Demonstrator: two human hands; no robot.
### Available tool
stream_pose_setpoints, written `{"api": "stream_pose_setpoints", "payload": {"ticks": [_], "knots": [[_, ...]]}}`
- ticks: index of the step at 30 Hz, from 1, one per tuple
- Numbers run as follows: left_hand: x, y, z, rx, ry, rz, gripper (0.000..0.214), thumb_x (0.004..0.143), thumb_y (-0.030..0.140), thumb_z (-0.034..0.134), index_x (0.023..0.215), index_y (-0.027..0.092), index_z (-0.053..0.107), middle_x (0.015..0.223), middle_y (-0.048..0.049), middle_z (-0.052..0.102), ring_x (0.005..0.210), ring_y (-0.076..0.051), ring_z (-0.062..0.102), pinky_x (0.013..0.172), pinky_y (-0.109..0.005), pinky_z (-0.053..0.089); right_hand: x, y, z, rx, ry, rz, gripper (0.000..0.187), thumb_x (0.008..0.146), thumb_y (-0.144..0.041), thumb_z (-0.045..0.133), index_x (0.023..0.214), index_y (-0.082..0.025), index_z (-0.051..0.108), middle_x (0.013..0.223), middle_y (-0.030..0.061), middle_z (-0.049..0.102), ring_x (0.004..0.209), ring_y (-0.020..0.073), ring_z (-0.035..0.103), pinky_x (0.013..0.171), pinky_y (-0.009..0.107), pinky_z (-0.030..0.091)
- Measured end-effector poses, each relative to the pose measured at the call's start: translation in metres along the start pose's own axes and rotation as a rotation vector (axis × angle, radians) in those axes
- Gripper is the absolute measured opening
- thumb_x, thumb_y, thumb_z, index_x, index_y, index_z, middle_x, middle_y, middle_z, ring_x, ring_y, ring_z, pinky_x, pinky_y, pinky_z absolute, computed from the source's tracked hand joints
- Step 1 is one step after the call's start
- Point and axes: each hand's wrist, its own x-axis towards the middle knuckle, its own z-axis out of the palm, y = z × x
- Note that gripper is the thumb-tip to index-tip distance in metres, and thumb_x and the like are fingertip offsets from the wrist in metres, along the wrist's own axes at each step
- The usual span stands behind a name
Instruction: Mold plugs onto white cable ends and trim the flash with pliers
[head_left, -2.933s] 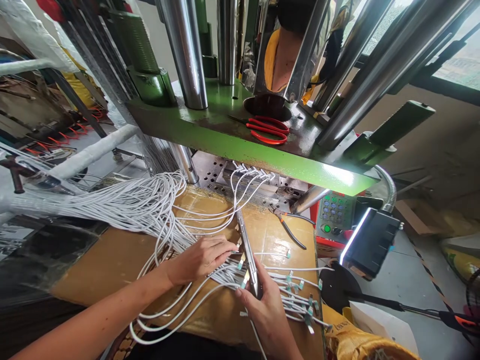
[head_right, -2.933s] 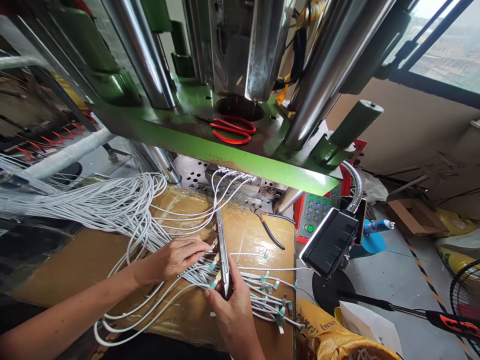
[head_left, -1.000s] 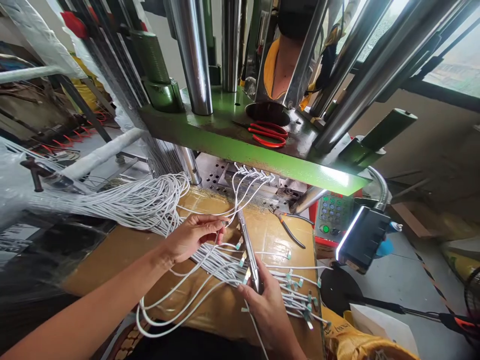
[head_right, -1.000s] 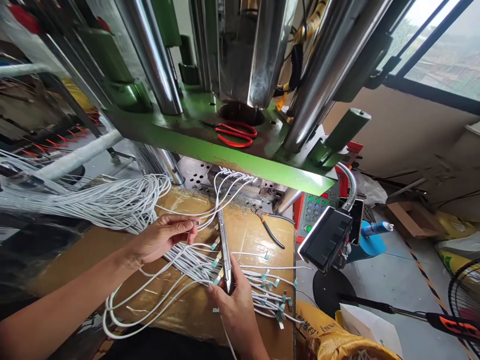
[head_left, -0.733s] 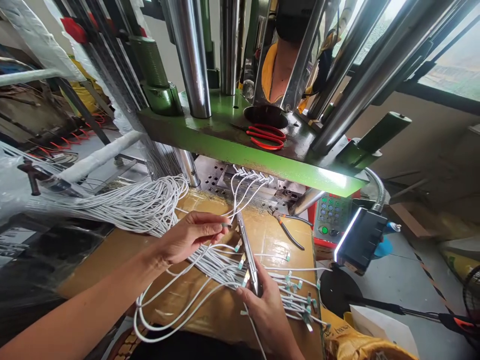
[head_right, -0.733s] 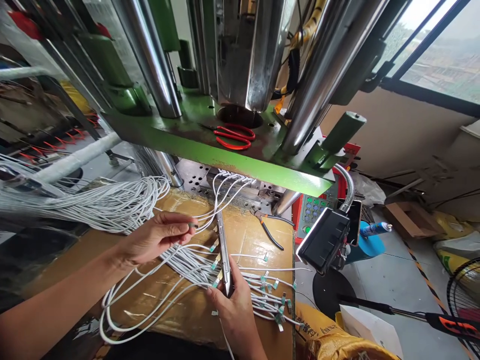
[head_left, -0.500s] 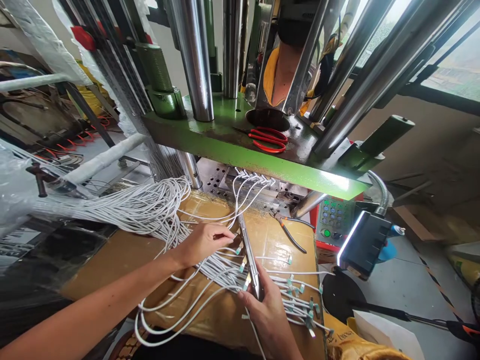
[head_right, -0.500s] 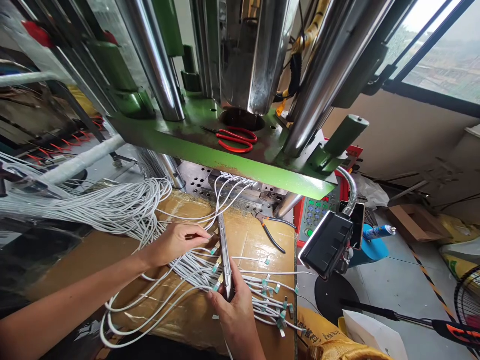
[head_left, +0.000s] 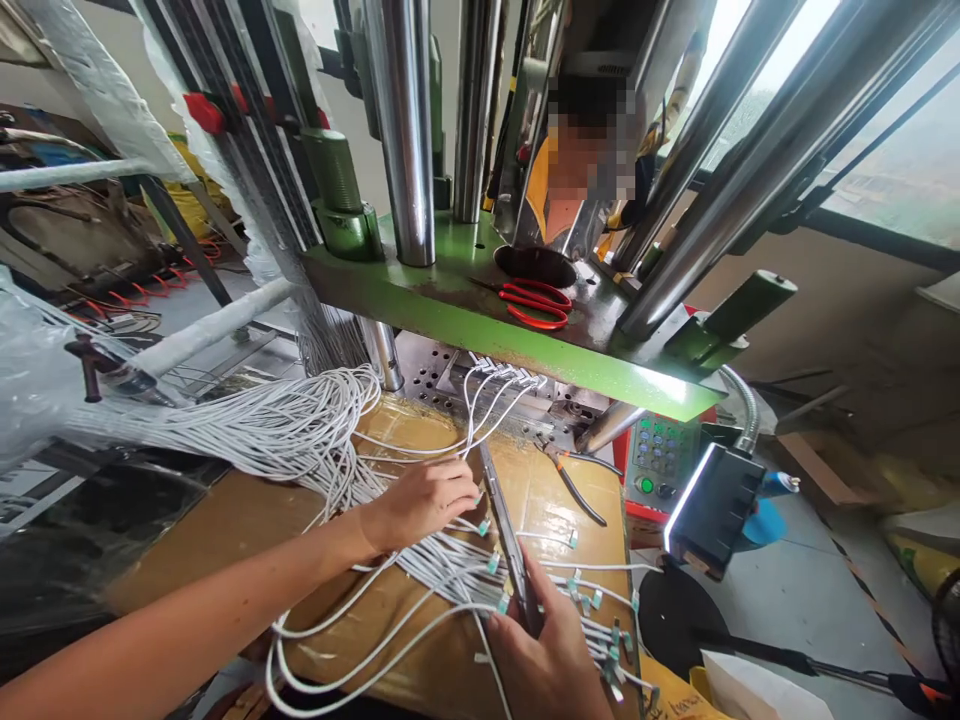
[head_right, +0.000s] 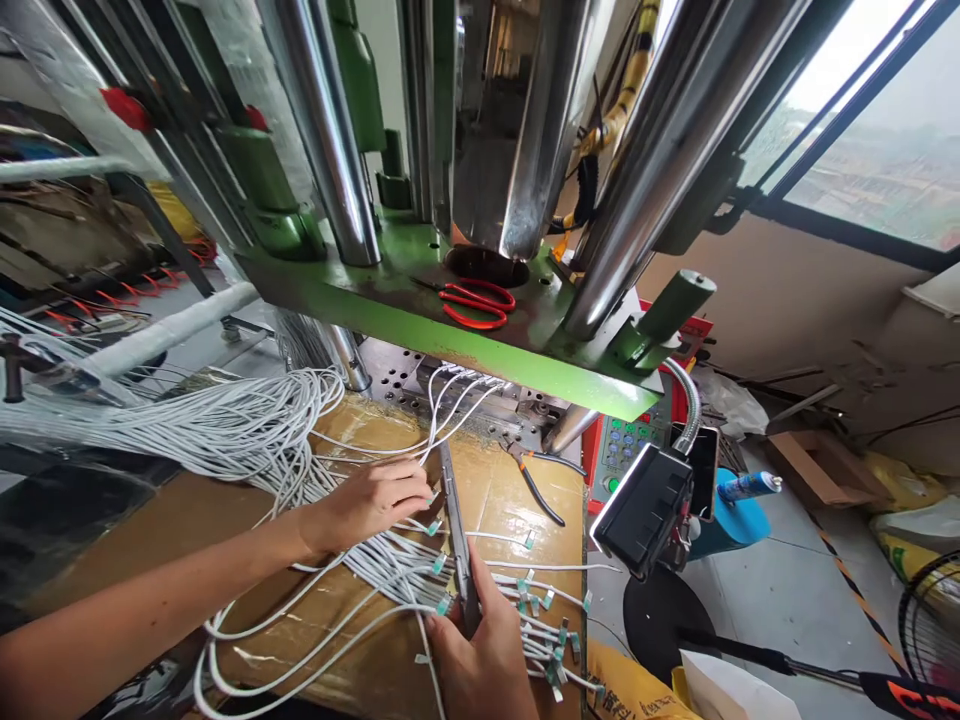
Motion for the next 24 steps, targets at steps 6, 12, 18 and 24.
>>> {"api": "stream_pose_setpoints", "payload": {"ticks": [6, 12, 18, 24], "knots": [[0.051, 0.008, 0.008, 0.094, -0.155, 0.161, 0.027, 0.081, 0.024, 0.069, 0.106, 0.015, 0.065, 0.112, -0.0100, 0.066, 0.104, -0.026, 0.058, 0.097, -0.039, 0.042, 0.006, 0.011, -0.071, -0.571, 0.039, -0.024, 0.073, 0.071, -0.027, 0.062, 0.141, -0.017, 0.047, 0.091, 0.0049, 0.071, 0.079, 0.0217, 0.064, 0.076, 0.030, 0.051], [0.065, 0.000, 0.010, 0.078, -0.037, -0.018, 0.038, 0.069, 0.041, 0.080, 0.100, 0.022, 0.068, 0.115, -0.0063, 0.064, 0.099, -0.026, 0.061, 0.091, -0.039, 0.046, 0.020, -0.018, -0.088, -1.102, 0.021, -0.101, 0.062, 0.067, -0.025, 0.068, 0.129, -0.021, 0.060, 0.111, 0.0107, 0.067, 0.100, 0.0313, 0.062, 0.084, 0.040, 0.050], [0.062, -0.040, 0.028, -0.001, 0.417, -0.561, 0.078, 0.067, 0.024, 0.079, 0.137, 0.021, 0.046, 0.154, -0.0148, 0.028, 0.133, -0.040, 0.036, 0.107, -0.056, 0.033, 0.087, -0.073, -0.069, -1.096, 0.031, -0.318, 0.026, 0.065, -0.028, 0.076, 0.090, -0.021, 0.074, 0.098, 0.0080, 0.073, 0.087, 0.0260, 0.067, 0.076, 0.031, 0.051], [0.051, -0.063, 0.045, -0.378, 0.534, -0.639, 0.073, 0.079, 0.007, 0.055, 0.148, 0.017, 0.031, 0.130, -0.0156, 0.057, 0.120, -0.029, 0.054, 0.103, -0.047, 0.041, 0.205, -0.114, -0.035, -1.012, 0.434, -0.499, 0.030, 0.093, -0.030, 0.047, 0.112, -0.014, 0.065, 0.106, 0.0169, 0.069, 0.108, 0.0312, 0.059, 0.096, 0.046, 0.041]]}}
